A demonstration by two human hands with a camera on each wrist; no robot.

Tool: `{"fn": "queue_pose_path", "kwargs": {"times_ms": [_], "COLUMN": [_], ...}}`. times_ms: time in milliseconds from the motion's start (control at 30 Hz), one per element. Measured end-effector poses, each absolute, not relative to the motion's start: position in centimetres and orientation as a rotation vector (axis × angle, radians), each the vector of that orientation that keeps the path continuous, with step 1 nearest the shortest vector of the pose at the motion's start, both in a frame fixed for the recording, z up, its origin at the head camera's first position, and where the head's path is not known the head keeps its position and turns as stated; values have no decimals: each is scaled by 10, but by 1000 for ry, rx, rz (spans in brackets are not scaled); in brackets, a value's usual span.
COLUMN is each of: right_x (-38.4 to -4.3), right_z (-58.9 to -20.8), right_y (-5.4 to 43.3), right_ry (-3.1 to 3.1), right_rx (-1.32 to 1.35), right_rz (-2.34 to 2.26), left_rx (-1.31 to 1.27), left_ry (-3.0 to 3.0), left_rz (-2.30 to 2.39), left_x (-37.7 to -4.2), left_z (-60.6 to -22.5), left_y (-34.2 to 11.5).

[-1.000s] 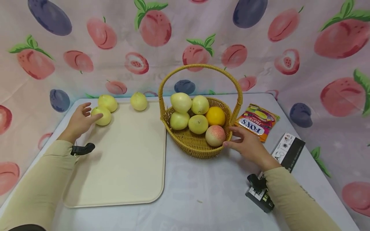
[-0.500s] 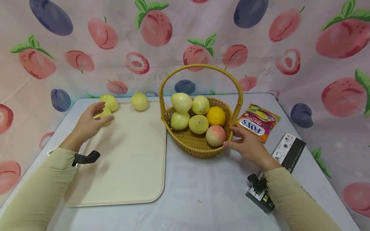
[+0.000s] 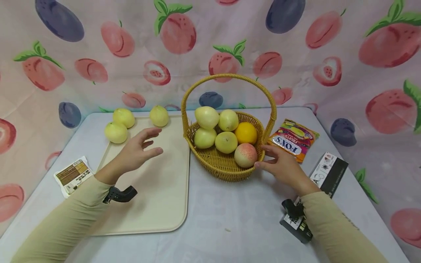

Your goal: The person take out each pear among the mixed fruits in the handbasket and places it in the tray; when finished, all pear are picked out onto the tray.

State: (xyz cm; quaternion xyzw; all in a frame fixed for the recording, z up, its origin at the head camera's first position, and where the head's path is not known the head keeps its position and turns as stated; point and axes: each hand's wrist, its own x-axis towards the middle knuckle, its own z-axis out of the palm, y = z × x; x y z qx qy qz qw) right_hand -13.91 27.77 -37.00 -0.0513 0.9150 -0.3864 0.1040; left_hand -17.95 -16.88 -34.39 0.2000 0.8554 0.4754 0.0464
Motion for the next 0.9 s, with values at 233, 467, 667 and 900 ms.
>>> {"fn": "queue_pose_path", "kwargs": {"times_ms": [233,467,667,900], "right_x": [-139,-139,-140,-139], "right_z": [-371,-372,-373,-372], "right_y": [279,279,279,279], "right_ry": [2704,2700,2707,2710], "right_rx": [-162,-163,-177,-180], "right_rz": [-1148,-1156,-1163,-1156], "left_rx": [754,687,536,478], "left_ry": [2478,2414,2452,2558], "left_rz": [1515,1632,1702,1724], "left_x": [-175,-186,-195,-208], "left_z": [-347,-348,-350,-352], "left_y": [-125,-78,-47,-32]}}
